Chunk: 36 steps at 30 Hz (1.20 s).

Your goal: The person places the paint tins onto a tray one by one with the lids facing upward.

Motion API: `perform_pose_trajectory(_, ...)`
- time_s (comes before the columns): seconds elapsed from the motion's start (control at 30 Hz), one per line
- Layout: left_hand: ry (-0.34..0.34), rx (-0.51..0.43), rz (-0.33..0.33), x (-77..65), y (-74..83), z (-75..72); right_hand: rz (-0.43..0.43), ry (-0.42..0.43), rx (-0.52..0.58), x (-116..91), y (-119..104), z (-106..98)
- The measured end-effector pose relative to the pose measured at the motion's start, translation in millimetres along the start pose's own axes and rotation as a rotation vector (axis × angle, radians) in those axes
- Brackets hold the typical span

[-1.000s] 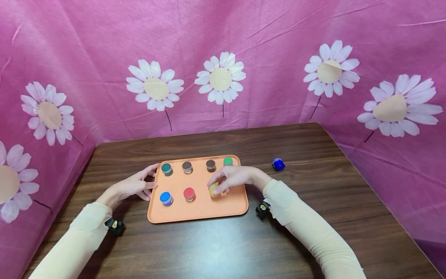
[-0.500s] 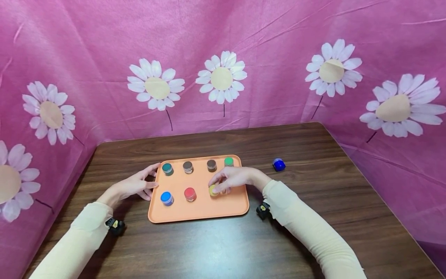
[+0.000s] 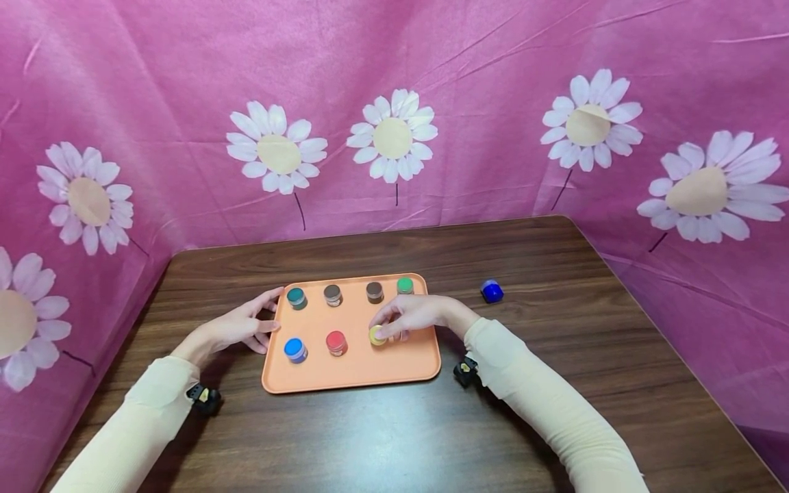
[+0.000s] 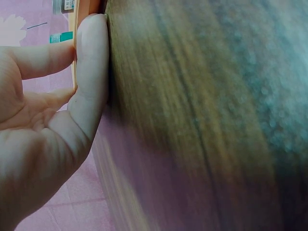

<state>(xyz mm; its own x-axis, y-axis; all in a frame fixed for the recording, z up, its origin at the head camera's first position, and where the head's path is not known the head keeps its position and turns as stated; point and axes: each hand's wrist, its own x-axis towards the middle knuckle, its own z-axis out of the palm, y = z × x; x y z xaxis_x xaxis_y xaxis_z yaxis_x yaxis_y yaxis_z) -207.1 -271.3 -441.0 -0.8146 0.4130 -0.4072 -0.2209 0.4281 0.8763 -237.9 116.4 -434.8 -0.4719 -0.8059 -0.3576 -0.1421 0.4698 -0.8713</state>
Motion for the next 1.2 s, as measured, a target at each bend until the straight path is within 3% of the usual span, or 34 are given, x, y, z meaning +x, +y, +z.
perform_pose_trajectory(1.2,0.012,0.016,-0.002,-0.6,0.2,2.0,-0.002,-0.010,0.010,-2.4,1.1,0.3)
